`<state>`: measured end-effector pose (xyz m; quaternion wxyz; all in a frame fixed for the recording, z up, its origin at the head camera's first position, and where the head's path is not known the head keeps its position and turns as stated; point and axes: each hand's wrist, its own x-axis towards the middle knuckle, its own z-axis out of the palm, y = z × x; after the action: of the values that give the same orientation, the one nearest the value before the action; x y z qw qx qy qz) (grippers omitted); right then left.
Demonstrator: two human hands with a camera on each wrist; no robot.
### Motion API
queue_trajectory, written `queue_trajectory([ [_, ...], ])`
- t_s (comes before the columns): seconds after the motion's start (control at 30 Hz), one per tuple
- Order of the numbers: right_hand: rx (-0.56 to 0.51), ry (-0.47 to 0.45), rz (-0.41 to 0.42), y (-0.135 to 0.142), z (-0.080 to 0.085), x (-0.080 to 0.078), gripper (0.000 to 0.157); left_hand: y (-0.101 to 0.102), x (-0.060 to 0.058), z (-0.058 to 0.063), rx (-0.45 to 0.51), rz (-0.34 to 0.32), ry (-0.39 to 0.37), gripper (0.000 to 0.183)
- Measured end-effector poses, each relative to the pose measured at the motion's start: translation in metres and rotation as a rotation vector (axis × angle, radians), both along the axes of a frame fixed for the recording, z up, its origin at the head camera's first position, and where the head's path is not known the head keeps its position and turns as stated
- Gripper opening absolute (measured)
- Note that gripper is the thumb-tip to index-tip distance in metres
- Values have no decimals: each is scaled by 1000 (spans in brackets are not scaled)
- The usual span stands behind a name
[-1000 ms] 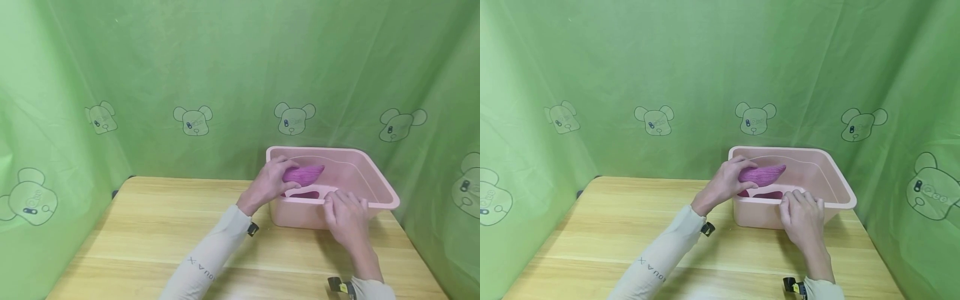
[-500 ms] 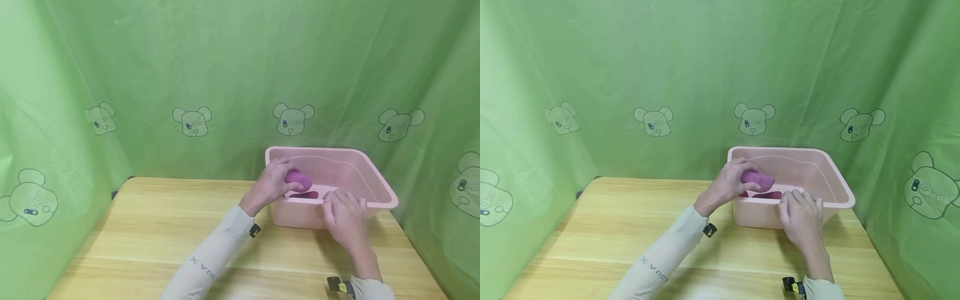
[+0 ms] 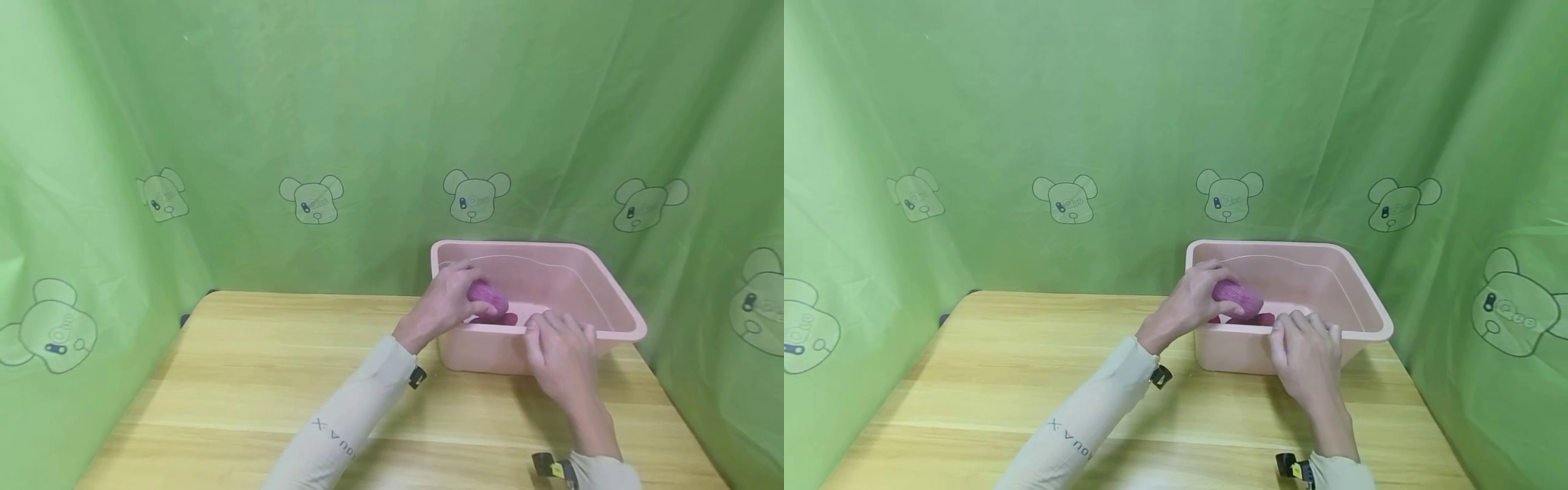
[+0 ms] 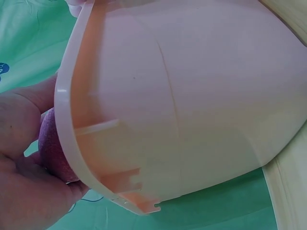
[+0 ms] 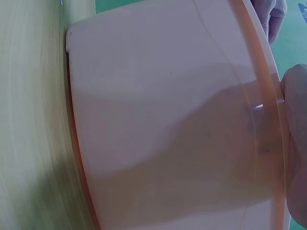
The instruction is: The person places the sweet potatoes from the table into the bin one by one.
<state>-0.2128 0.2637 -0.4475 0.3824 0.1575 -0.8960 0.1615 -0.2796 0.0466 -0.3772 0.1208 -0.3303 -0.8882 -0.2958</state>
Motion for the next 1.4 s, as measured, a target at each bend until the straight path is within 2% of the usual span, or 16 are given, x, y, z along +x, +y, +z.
queue_trajectory([
  [0.6,-1,-29,-12,-2,-1,-1,25,2,-4,-4,-28,-49,-13,40],
  [1.0,-2,-13,0,-2,-1,-3,25,2,-4,-4,-34,-42,-40,43],
  [1.2,3,-9,1,-3,-2,-4,25,1,-4,-5,-24,-48,-63,32],
  [1.4,1,18,9,-4,-3,-6,24,-2,-4,-2,-33,-27,-37,23],
])
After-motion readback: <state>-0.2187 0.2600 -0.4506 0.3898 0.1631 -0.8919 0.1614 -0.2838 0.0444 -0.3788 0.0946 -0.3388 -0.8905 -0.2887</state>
